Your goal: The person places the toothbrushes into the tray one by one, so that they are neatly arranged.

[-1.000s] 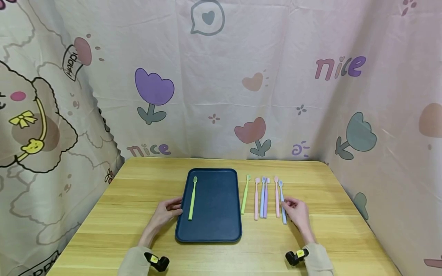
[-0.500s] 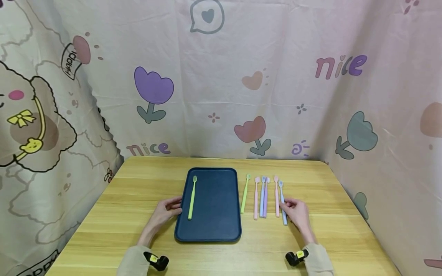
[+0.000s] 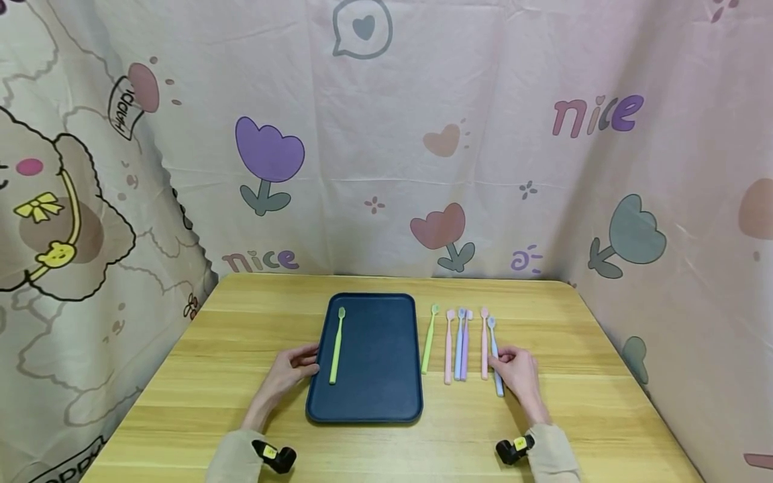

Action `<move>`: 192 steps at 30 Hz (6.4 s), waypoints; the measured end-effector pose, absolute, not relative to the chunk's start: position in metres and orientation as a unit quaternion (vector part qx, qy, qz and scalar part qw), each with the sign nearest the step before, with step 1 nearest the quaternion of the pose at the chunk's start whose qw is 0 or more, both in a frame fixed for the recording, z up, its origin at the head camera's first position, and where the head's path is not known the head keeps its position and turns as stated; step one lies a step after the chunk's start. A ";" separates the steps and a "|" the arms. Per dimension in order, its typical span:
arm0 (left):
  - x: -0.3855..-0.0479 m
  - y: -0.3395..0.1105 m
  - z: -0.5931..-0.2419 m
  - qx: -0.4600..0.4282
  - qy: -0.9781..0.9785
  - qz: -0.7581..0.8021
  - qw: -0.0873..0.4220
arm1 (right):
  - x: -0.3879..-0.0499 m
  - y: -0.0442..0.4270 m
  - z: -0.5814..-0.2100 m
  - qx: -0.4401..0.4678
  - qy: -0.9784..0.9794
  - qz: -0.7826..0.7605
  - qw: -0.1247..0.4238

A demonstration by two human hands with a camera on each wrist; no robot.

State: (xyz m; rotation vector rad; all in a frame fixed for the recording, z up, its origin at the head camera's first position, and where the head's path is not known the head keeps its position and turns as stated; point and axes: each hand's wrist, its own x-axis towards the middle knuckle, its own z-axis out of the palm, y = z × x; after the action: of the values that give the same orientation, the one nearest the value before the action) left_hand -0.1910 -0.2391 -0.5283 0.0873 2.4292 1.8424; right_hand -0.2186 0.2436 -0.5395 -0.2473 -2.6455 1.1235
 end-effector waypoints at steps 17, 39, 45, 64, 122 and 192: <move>-0.191 -0.239 -0.528 0.032 0.791 0.609 0.047 | -0.215 0.243 -0.543 -0.126 -0.859 0.480 0.123; -0.189 -0.239 -0.527 0.034 0.790 0.610 0.044 | -0.208 0.235 -0.521 -0.135 -0.739 0.656 0.075; -0.190 -0.239 -0.530 0.029 0.794 0.605 0.044 | -0.205 0.226 -0.509 -0.121 -0.736 0.663 0.063; -0.190 -0.240 -0.529 0.032 0.798 0.601 0.045 | -0.206 0.162 -0.496 -0.066 -0.730 0.680 0.026; -0.191 -0.239 -0.529 0.024 0.789 0.612 0.051 | -0.230 0.036 -0.512 0.108 -0.757 0.643 -0.056; -0.191 -0.238 -0.531 0.017 0.795 0.605 0.049 | -0.238 -0.005 -0.522 0.112 -0.811 0.565 -0.099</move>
State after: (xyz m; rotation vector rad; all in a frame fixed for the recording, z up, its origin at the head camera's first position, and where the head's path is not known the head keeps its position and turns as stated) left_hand -0.1914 -0.2382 -0.5305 0.0507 2.4228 1.8429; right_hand -0.2384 -0.0046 -0.5220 0.3746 -2.7225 1.8971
